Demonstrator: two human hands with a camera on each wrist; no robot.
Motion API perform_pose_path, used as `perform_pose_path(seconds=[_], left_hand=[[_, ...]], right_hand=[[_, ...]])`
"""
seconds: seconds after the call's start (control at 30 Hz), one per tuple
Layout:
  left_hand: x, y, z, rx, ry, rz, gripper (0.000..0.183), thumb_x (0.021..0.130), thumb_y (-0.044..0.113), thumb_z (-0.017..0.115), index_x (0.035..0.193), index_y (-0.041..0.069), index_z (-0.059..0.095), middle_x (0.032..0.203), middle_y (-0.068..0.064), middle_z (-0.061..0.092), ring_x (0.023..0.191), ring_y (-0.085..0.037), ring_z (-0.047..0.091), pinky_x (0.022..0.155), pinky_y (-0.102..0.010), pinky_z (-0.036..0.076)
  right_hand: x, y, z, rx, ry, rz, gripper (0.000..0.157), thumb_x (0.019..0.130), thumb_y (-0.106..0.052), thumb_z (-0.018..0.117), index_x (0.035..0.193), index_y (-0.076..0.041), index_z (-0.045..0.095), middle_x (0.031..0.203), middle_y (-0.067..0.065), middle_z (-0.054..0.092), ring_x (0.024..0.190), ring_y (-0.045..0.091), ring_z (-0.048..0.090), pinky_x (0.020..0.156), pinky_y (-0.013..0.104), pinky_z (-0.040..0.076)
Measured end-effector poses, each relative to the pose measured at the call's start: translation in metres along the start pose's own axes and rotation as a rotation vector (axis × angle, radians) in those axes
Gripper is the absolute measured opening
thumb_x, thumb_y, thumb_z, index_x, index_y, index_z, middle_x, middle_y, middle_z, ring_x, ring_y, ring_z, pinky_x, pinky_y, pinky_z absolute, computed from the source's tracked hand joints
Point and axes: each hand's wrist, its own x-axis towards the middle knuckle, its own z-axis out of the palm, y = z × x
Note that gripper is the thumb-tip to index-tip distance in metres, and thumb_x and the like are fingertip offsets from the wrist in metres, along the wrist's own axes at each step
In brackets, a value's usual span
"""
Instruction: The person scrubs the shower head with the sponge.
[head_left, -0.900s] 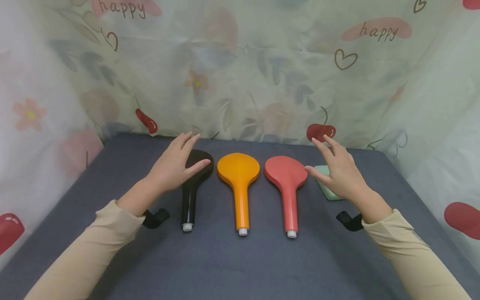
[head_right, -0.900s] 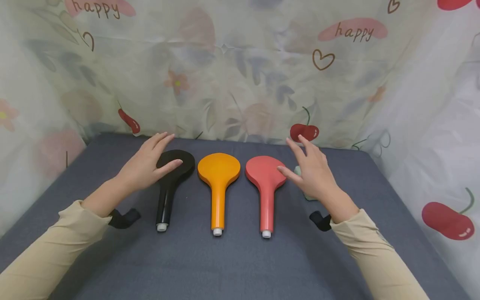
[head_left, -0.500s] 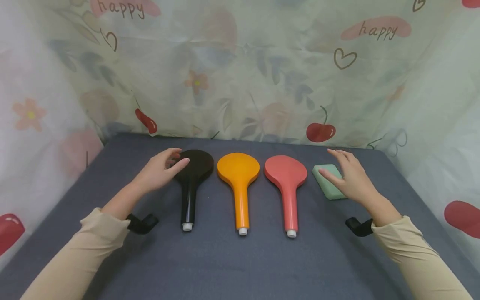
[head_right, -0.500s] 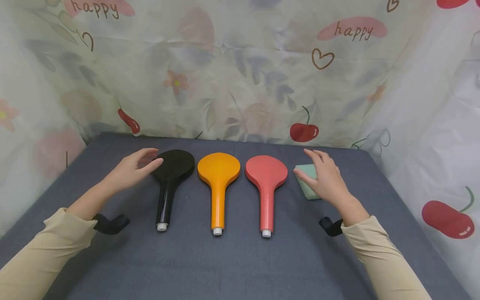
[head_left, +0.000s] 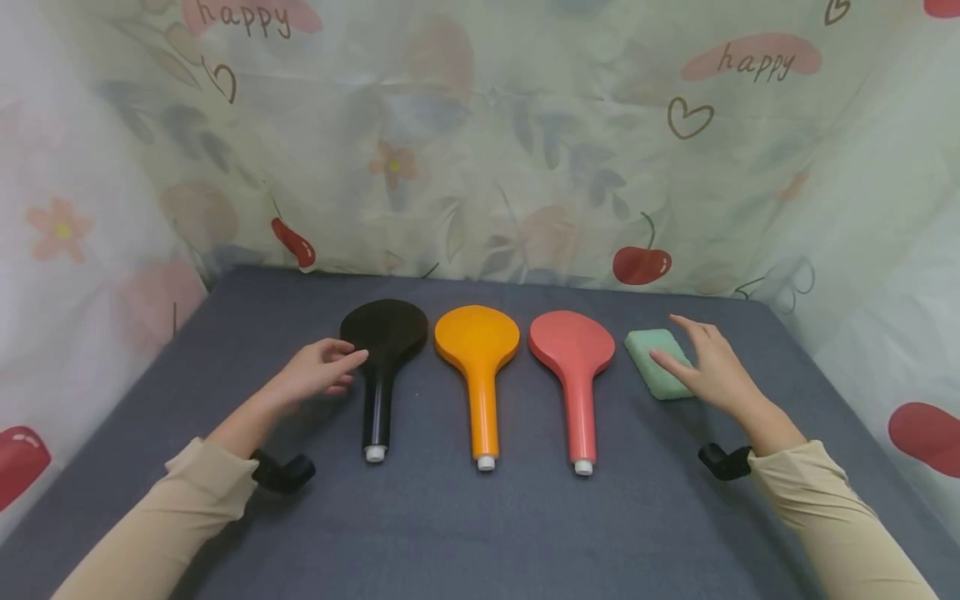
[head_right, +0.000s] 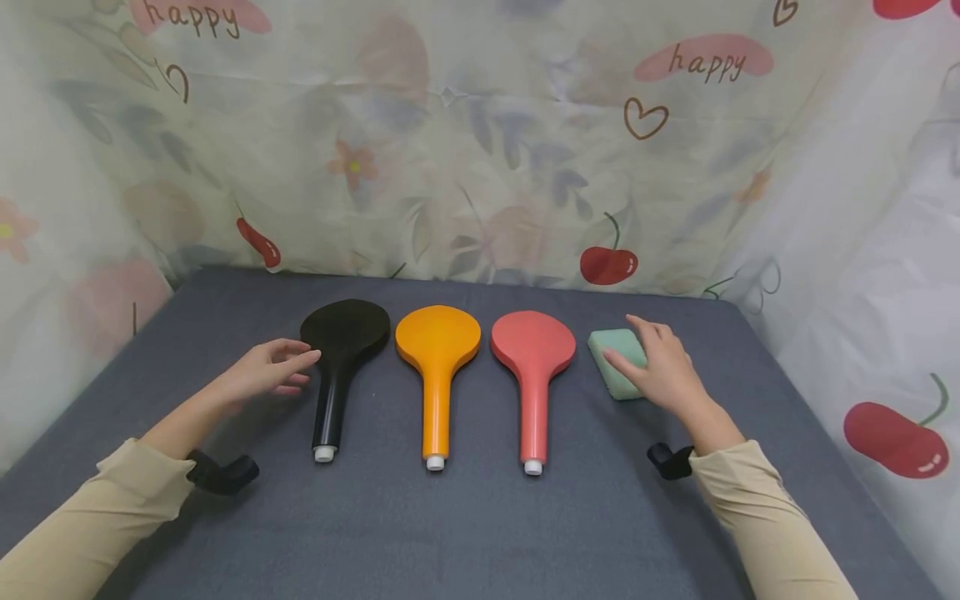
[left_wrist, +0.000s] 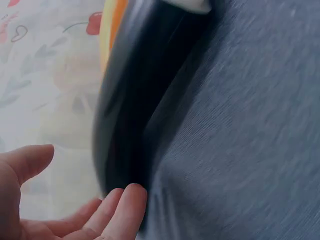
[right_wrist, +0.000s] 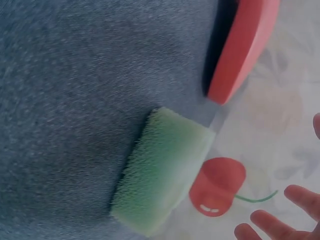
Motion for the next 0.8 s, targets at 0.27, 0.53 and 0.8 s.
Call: perform_pose_path(seconds=[0.27,0.53,0.8], left_hand=[[0.008,-0.009,0.015,-0.211,-0.099,-0.111,0.085,0.093,0.041,0.052,0.143,-0.013,0.01,0.143,-0.033,0.032,0.128,-0.039,0.045,0.097,-0.036,0.049],[0.014,-0.007,0.031,-0.19,-0.046,-0.195,0.094,0.088,0.045,0.06,0.145,-0.011,0.01,0.151,-0.029,0.017,0.133,-0.04,0.036,0.103,-0.042,0.043],[0.016,-0.002,0.038,-0.206,0.039,-0.195,0.087,0.088,0.036,0.062,0.144,-0.011,0.013,0.149,-0.029,0.023,0.131,-0.039,0.039,0.104,-0.044,0.042]], right_hand=[[0.002,0.011,0.004,0.004,-0.023,0.03,0.077,0.092,-0.044,0.053,0.144,0.005,0.023,0.141,0.034,0.027,0.13,0.048,0.025,0.1,0.064,0.026],[0.005,0.02,0.007,0.0,-0.068,0.078,0.081,0.091,-0.047,0.052,0.145,0.005,0.02,0.141,0.037,0.025,0.13,0.05,0.024,0.1,0.066,0.027],[0.008,0.027,0.014,-0.035,-0.141,0.094,0.086,0.09,-0.048,0.054,0.146,0.005,0.016,0.139,0.041,0.023,0.127,0.054,0.025,0.096,0.068,0.03]])
